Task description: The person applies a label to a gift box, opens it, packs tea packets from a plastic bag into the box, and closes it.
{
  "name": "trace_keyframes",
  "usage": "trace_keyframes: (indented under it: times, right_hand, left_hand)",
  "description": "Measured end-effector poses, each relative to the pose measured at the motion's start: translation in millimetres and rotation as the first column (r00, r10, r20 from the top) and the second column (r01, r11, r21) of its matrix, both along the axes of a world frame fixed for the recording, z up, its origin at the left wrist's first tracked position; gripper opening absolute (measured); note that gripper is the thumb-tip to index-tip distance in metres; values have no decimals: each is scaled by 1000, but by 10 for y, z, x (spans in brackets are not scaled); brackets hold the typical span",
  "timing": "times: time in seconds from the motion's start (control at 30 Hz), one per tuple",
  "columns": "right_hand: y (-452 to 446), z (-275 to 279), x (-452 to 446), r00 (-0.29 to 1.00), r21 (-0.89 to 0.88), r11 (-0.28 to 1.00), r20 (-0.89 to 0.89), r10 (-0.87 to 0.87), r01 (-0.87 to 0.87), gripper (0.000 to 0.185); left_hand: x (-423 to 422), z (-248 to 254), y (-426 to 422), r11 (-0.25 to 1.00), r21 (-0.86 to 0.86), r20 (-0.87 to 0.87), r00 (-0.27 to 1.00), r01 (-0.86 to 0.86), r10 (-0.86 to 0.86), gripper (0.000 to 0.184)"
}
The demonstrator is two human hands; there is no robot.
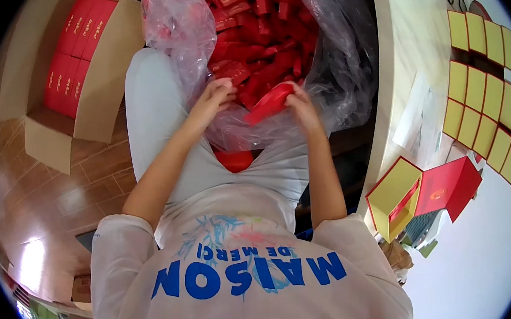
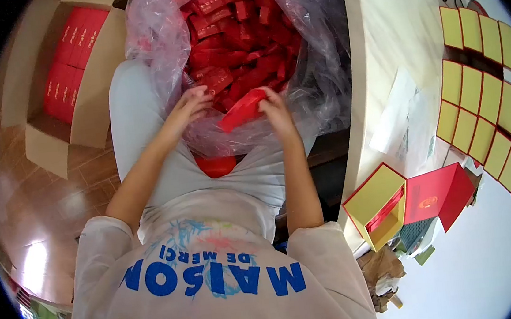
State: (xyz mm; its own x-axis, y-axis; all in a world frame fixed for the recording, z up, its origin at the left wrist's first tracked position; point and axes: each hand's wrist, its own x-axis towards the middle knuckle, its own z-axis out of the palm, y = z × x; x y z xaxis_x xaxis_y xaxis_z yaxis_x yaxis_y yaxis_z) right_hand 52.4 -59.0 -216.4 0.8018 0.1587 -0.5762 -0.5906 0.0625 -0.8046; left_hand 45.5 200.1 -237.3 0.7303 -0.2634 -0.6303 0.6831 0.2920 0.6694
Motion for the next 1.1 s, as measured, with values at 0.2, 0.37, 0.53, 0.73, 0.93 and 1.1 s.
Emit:
trace_keyframes:
  times: [0.2,0.37,0.53,0.73,0.93,1.1]
  right_hand:
    - [725,-88,86,971,-131,962,-24,237,-238,36]
    - [565,-836,253,785,-912,265,-92,613,-314,53]
    - [434,-982,231,554,-903,-81,-327,766,-421,43]
    - [214,-804,144,706,-948,137,-113,699,-288,34]
    - [389,-18,-88,892,-658,737,414,182,155,36]
    - [822,314,-370,637,-745,654,570,519,134,46]
  left_hand:
    - [-70,257,-35,886,-334,-106,921,322,-374,72]
    - [-23,99,-18,991,109,-188,981,73,-51,91]
    - [29,264,-15,997,64,-198,980,35,-22,86]
    - [30,217,-19,999,-9,-148,988,-51,49,75]
    - [51,108,-45,972,-208,-242,969,-108,56,63]
    - [-8,-18,-88,961,-231,-191,976,-149,105,62]
